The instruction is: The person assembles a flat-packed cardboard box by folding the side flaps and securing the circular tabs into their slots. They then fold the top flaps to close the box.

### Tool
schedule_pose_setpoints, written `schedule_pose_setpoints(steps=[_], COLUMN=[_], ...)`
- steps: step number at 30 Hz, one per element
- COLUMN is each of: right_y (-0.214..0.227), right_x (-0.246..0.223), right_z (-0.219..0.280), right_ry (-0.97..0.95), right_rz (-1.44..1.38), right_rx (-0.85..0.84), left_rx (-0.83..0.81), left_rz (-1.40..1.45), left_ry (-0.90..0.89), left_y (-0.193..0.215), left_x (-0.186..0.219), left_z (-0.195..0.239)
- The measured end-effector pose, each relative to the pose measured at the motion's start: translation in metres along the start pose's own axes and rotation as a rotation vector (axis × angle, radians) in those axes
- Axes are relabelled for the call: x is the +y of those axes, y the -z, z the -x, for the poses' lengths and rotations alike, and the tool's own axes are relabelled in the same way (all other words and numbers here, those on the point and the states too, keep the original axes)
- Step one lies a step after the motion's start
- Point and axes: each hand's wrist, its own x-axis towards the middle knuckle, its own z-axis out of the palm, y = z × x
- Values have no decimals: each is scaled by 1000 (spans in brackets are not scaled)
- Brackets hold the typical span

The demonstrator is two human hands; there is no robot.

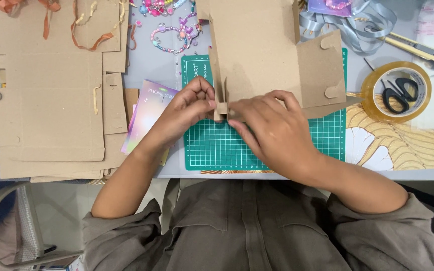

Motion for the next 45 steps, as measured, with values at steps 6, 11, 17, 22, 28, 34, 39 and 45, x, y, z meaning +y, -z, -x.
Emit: schedule_pose_setpoints(steps=[6, 11, 17, 22, 28, 34, 39, 45], right_y=[-13, -27, -35, -32, -34, -38, -35, -50], right_x=[6, 16, 21, 22, 24, 23, 24, 24], right_z=[11, 18, 15, 11, 10, 8, 2, 12], right_ry=[213, 327, 326, 265, 249, 244, 268, 321], right_rz=[196, 309, 200, 105, 100, 64, 61, 163], right_rx=[221, 307, 343, 308, 295, 336, 359, 386], left_rx=[-6, -17, -51, -54, -42, -95, -98, 38], left_rz=[-141, -375, -318, -230, -134, -175, -176, -489], left_ry=[-14, -22, -66, -100, -70, -95, -102, -292], left_y=[9, 6, -2, 1, 4, -2, 0, -6], left_x=[-8, -10, -5, -9, -7, -10, -16, -13], left_z=[0, 3, 7, 4, 2, 3, 0, 2])
